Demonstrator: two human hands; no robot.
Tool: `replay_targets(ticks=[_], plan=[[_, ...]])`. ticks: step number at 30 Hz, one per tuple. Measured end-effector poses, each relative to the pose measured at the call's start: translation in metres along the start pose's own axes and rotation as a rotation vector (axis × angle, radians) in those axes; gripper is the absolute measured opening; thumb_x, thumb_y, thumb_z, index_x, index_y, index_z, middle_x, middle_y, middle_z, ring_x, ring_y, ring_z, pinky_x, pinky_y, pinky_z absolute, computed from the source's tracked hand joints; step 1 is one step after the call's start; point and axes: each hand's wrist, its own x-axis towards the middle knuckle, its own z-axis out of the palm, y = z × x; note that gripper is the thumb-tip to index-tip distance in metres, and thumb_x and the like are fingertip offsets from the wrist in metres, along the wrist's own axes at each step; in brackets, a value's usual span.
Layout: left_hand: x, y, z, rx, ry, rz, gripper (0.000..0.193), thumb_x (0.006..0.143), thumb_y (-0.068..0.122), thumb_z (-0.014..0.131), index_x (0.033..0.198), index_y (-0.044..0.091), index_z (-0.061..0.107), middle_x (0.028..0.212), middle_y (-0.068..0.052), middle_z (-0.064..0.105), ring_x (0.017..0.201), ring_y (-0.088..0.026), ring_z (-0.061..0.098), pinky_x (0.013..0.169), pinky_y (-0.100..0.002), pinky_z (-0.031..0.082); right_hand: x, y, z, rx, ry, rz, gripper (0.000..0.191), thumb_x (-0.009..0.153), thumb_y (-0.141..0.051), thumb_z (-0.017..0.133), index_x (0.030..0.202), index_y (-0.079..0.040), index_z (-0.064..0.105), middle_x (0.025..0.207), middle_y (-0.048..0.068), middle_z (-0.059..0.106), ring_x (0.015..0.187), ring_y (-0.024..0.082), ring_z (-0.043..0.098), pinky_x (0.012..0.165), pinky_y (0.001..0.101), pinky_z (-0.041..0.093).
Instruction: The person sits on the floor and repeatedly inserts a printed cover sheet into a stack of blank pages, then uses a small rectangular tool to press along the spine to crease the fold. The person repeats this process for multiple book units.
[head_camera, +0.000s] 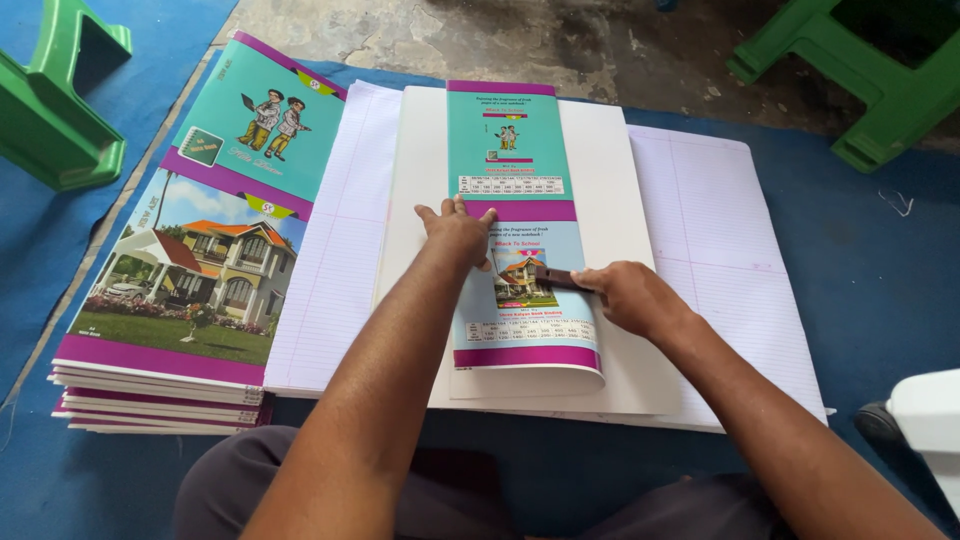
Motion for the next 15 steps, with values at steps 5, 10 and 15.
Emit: replay_targets(ticks=[5, 10, 15], plan=[[-0.004, 0.000, -0.001, -0.010, -0.007, -0.004, 0.106, 0.079, 0.052, 0.081, 0.161, 0.047, 0.014, 0.171, -0.014, 0.007, 0.158, -0.035, 0.004, 0.118, -0.074, 0.009, -0.016, -0.004, 0.001, -0.028, 0.005, -0.075, 0.027, 0.096, -0.011, 0.057, 0.117, -0.014, 0.075, 0.097, 0.019, 0.075, 0.084, 0.034, 0.074, 0.079, 0.0445, 0.058], [-0.008, 0.001, -0.001, -0.046, 0.027, -0.020, 0.106, 0.078, 0.050, 0.083, 0.161, 0.047, 0.018, 0.171, -0.013, 0.009, 0.158, -0.034, 0.008, 0.119, -0.073, 0.009, -0.030, -0.011, 0.001, -0.053, -0.016, -0.093, 0.027, 0.102, -0.018, 0.052, 0.111, -0.014, 0.077, 0.089, 0.019, 0.074, 0.079, 0.035, 0.073, 0.075, 0.0459, 0.058], [-0.009, 0.003, 0.000, -0.100, 0.037, -0.023, 0.105, 0.079, 0.044, 0.085, 0.161, 0.045, 0.019, 0.171, -0.015, 0.007, 0.158, -0.033, 0.007, 0.118, -0.074, 0.010, -0.044, -0.016, 0.002, -0.045, -0.008, -0.130, 0.026, 0.101, -0.016, 0.052, 0.108, -0.012, 0.077, 0.085, 0.020, 0.074, 0.077, 0.035, 0.073, 0.074, 0.0459, 0.058]])
